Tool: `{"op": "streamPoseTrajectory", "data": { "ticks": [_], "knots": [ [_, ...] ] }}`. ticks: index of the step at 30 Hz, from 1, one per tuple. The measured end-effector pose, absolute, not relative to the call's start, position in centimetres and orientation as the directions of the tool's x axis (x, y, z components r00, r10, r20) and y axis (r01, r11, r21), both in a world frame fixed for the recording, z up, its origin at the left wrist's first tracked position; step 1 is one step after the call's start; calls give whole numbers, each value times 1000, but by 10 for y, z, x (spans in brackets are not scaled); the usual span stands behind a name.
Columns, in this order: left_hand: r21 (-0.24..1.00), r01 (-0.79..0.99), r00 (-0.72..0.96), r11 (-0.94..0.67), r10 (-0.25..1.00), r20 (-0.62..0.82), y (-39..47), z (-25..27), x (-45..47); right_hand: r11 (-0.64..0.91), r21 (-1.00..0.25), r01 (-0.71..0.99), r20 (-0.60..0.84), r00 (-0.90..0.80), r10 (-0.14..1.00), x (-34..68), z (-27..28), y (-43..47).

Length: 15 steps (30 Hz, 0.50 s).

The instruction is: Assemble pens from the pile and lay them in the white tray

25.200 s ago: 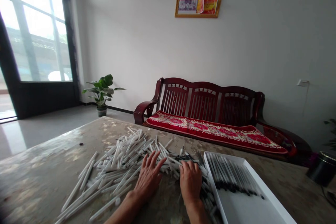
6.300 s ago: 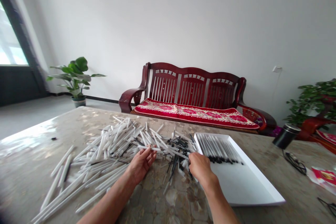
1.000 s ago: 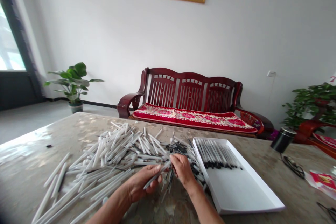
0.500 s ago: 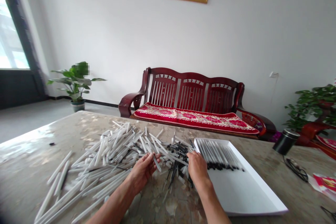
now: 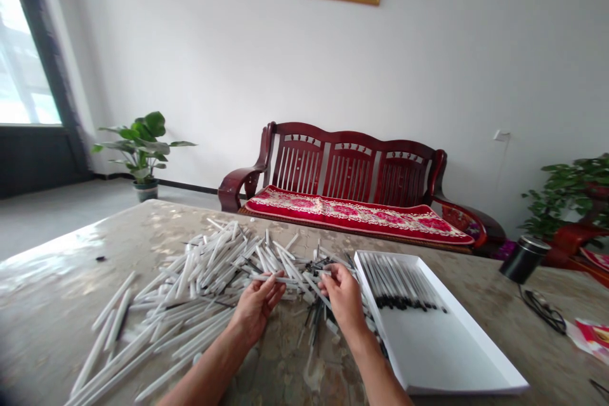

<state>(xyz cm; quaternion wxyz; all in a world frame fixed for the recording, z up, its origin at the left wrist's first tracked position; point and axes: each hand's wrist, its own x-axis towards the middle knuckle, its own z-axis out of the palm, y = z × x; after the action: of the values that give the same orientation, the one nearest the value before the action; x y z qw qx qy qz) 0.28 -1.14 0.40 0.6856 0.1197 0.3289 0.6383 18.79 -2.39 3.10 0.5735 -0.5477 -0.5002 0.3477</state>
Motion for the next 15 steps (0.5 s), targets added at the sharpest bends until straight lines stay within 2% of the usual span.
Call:
{"op": "streamPoseTrajectory", "data": {
  "ticks": [5,15],
  "knots": [
    [583,-798,-29,153,956,-291,-14,3,5,138,-990,22,140,208,968,165,28,-32],
    [604,-781,-1,163,965,-262,-22,2,16,153,-987,40,158,197,968,152,19,-36]
  ]
}}
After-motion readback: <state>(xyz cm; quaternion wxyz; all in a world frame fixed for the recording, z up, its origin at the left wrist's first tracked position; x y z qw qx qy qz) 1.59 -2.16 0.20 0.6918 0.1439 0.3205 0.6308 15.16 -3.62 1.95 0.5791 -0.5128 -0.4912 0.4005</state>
